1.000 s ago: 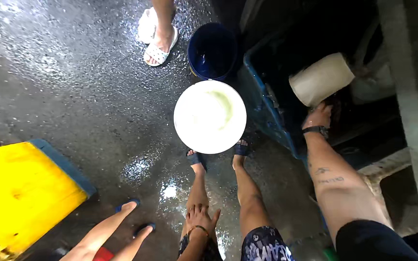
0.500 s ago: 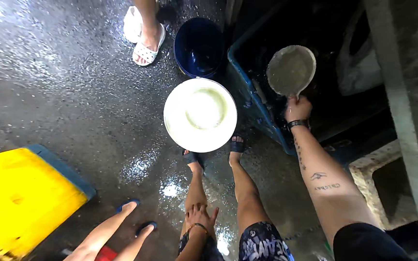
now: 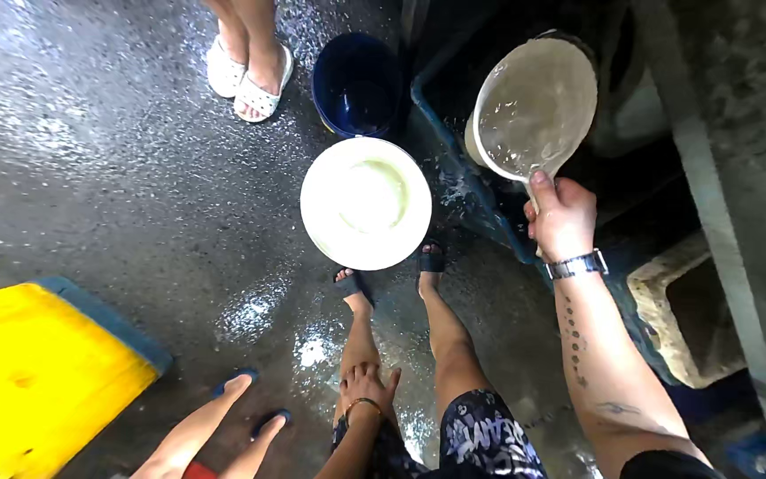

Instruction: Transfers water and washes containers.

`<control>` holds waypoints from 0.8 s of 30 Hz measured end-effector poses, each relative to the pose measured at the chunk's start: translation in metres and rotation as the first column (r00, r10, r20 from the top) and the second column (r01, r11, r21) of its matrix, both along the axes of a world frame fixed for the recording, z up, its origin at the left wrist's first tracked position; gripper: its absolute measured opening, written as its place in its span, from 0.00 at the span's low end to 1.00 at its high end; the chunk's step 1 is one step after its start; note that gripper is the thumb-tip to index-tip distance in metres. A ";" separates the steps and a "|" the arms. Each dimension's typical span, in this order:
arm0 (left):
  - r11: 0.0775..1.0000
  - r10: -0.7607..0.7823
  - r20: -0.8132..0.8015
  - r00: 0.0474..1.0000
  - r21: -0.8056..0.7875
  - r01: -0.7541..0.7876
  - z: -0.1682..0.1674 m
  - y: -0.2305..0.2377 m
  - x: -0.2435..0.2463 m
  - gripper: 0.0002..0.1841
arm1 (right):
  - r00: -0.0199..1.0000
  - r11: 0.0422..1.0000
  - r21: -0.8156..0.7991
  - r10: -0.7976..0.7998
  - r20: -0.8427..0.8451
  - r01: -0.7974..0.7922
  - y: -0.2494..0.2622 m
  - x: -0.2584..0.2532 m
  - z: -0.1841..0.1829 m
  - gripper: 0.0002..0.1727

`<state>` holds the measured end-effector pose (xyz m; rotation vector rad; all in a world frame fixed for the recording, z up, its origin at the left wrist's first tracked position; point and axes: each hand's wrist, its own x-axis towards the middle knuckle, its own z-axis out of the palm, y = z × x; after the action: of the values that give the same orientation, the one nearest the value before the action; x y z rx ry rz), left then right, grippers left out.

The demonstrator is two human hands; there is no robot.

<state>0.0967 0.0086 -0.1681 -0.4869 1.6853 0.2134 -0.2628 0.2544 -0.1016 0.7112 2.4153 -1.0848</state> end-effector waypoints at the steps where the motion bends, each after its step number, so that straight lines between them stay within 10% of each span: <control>1: 1.000 0.005 0.000 1.000 0.008 -0.005 0.001 -0.002 -0.001 0.48 | 1.000 1.000 -0.022 0.022 -0.009 -0.022 -0.009 0.011 0.002 0.34; 9: 0.995 0.088 -0.007 0.996 0.043 -0.087 0.005 -0.022 0.004 0.49 | 0.986 0.973 -0.176 0.161 0.046 -0.151 -0.106 0.075 -0.063 0.25; 15: 0.989 0.144 -0.005 0.990 0.045 -0.143 0.003 -0.041 0.016 0.47 | 0.826 0.893 -0.049 0.434 0.361 -0.448 -0.164 0.076 -0.152 0.38; 24: 0.974 0.221 -0.029 0.975 0.055 -0.220 0.003 -0.062 0.024 0.41 | 0.623 0.700 0.130 0.517 0.587 -0.703 -0.247 0.060 -0.204 0.29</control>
<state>0.1207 -0.0532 -0.1654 -0.6354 1.6546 0.4284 -0.2030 0.0075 -0.3058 0.1546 2.1030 -0.1332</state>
